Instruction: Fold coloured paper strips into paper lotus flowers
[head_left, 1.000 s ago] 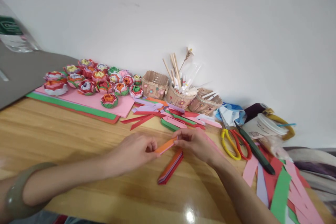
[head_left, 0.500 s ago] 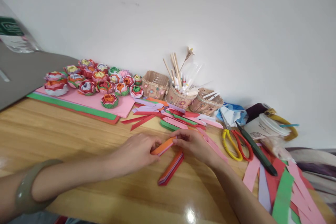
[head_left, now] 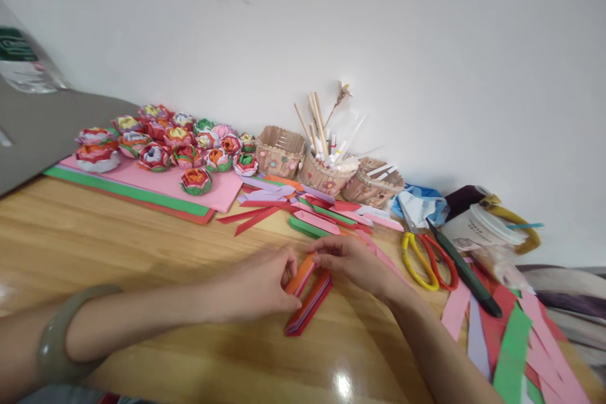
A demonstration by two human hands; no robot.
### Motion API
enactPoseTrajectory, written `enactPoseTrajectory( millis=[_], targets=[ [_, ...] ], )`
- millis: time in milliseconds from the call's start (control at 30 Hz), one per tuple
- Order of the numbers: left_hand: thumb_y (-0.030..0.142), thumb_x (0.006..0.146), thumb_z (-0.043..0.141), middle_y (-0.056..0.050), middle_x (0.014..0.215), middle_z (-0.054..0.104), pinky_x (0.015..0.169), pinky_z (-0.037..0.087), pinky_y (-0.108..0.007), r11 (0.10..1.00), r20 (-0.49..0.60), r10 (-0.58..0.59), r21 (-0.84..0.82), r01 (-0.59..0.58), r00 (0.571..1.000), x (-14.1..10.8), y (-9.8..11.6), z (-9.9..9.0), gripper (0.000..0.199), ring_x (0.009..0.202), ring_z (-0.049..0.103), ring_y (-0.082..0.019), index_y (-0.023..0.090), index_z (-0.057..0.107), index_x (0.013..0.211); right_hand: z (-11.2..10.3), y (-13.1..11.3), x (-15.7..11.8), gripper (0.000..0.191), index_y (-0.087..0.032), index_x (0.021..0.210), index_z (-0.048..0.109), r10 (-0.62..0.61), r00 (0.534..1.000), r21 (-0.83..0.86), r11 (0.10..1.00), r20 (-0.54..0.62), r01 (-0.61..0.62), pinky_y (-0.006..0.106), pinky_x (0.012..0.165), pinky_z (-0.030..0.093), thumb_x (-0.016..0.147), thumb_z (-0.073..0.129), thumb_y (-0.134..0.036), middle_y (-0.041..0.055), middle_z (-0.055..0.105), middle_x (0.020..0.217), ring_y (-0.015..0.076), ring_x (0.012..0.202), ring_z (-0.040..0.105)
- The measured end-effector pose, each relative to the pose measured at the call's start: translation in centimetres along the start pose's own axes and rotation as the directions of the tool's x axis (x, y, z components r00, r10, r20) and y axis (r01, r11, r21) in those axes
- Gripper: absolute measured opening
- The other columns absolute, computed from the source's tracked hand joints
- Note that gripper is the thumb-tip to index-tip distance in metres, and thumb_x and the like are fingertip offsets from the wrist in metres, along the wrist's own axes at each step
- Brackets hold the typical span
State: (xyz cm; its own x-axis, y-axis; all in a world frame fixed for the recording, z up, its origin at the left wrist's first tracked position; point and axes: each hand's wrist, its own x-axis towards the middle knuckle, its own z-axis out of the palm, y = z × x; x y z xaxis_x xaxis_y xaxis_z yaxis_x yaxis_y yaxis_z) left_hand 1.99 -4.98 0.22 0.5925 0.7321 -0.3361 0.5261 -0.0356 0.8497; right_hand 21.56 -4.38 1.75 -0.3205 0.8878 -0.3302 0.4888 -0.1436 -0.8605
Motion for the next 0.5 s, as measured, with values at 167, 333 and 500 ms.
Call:
enactPoseTrajectory(
  millis=[167,333,500],
  targets=[
    [0.023,0.054,0.066,0.01,0.055,0.041,0.046,0.027,-0.022,0.962,0.042,-0.095,-0.253,0.102,0.995,1.1,-0.5,0.3,0.033,0.049,0.039,-0.009,0.021,0.037,0.07,-0.1,-0.2,-0.1,0.017,-0.018,0.081,0.069,0.013,0.998,0.081,0.997,-0.063,-0.007,0.028,0.06,0.043,0.07,0.065,-0.029,0.0003,0.063,0.067,0.0144,0.062,0.057],
    [0.027,0.063,0.063,0.003,0.072,0.055,0.054,0.034,-0.023,0.942,0.082,-0.069,-0.323,0.092,0.994,0.9,0.5,-0.6,0.021,0.064,0.05,-0.013,0.017,0.05,0.077,-0.3,-0.7,-0.2,0.022,-0.016,0.082,0.065,-0.002,0.987,0.175,0.984,-0.158,0.03,0.027,0.066,0.041,0.068,0.067,-0.033,-0.0007,0.062,0.073,0.0131,0.068,0.056],
    [0.028,0.077,0.05,-0.002,0.084,0.063,0.07,0.04,-0.028,0.978,-0.016,0.097,-0.183,-0.098,0.995,0.4,0.3,-0.8,0.018,0.081,0.055,-0.02,0.018,0.061,0.087,0.0,-0.9,-0.2,0.025,-0.016,0.084,0.064,-0.025,0.967,0.188,0.979,-0.254,0.075,0.027,0.066,0.04,0.069,0.066,-0.035,-0.0003,0.063,0.073,0.0136,0.069,0.056]
  ],
)
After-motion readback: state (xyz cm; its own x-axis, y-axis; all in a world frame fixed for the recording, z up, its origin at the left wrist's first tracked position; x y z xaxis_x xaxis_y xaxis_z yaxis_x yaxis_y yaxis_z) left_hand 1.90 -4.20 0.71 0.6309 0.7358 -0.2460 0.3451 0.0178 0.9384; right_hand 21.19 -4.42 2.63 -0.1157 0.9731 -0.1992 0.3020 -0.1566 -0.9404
